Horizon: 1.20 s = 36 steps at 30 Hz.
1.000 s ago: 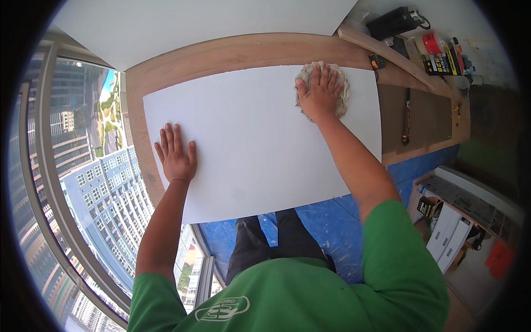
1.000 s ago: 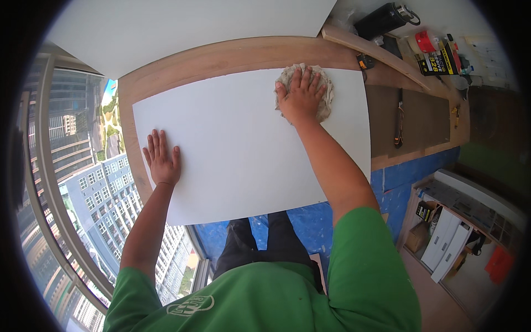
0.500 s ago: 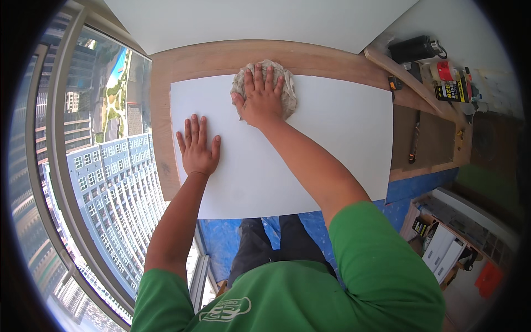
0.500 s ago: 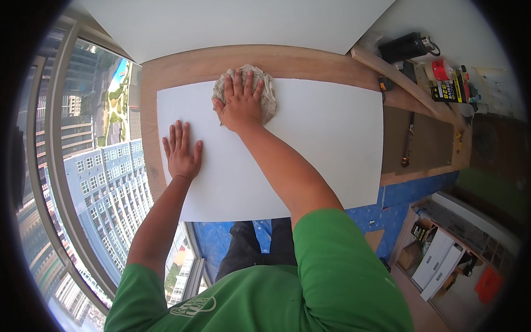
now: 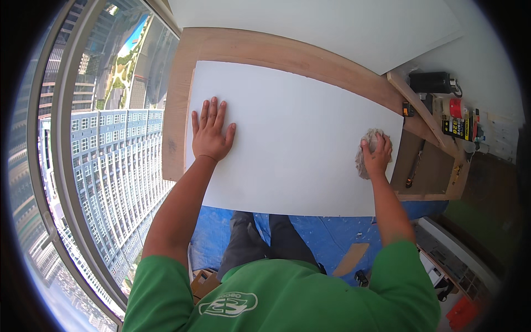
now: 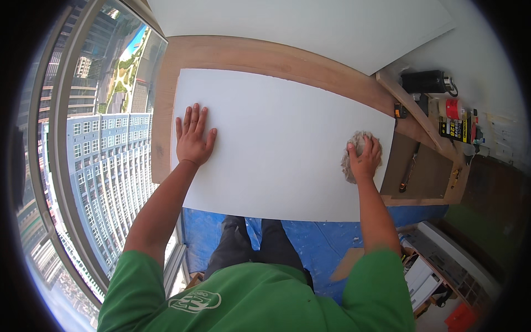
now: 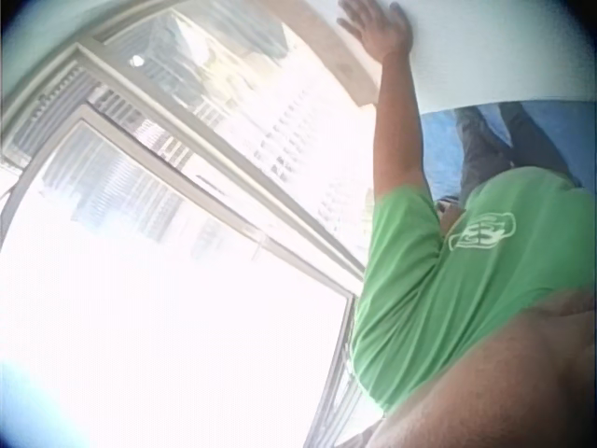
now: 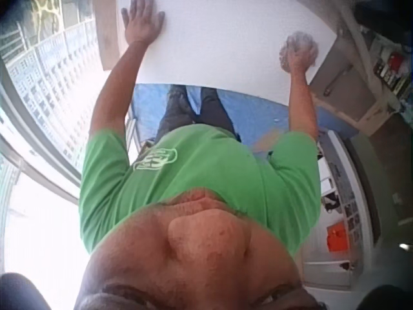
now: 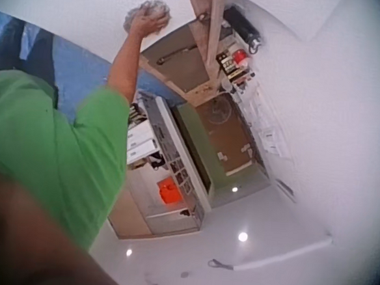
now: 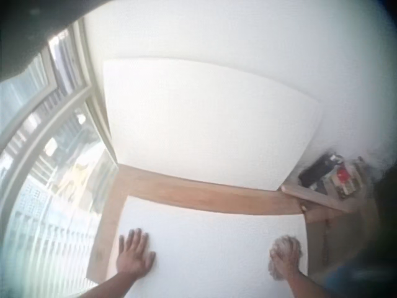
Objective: The person places a white sheet onto a curved wooden surface and wipes it with a cloth. The person repeatedly rubs the surface with the cloth, covering different areas of the sheet.
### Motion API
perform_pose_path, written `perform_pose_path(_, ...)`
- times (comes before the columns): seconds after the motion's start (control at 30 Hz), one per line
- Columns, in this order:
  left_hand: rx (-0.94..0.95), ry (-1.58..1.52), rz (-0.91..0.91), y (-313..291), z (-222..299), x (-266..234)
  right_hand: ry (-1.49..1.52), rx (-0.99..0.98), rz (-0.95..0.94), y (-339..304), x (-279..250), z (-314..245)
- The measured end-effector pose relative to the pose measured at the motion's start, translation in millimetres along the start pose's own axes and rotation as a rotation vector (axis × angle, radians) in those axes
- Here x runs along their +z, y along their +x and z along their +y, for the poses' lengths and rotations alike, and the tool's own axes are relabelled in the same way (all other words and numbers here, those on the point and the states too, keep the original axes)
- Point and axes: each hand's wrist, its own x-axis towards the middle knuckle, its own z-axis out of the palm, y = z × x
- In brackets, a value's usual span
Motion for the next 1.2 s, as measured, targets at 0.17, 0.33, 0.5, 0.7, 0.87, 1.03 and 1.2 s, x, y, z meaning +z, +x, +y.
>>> perform_pose_path(0.17,0.004,0.007,-0.015,0.8,0.1,-1.3,0.051,-0.069,0.124,32.1,12.3,-74.2)
perform_pose_path(0.33,0.009,-0.02,-0.031,2.0,0.7,-4.5,0.08,-0.372,0.192,102.2,19.4,-230.7)
perform_pose_path(0.5,0.02,-0.029,-0.065,2.2,-0.8,-10.0,0.19,-0.528,0.202,119.1,14.9,-356.5)
perform_pose_path(0.7,0.016,-0.046,-0.058,2.3,-1.7,-8.6,0.273,-0.645,0.256,127.3,14.7,-434.5)
perform_pose_path(0.87,0.015,-0.023,-0.033,1.9,-5.5,-2.6,0.366,-0.66,0.286,136.0,22.9,-413.9)
perform_pose_path(1.03,0.036,0.02,-0.018,1.4,-4.4,0.9,0.27,-0.499,0.352,158.3,31.5,-287.8)
perform_pose_path(1.2,0.029,0.039,-0.006,1.8,-3.3,0.3,0.058,-0.134,0.37,171.2,31.7,-100.0)
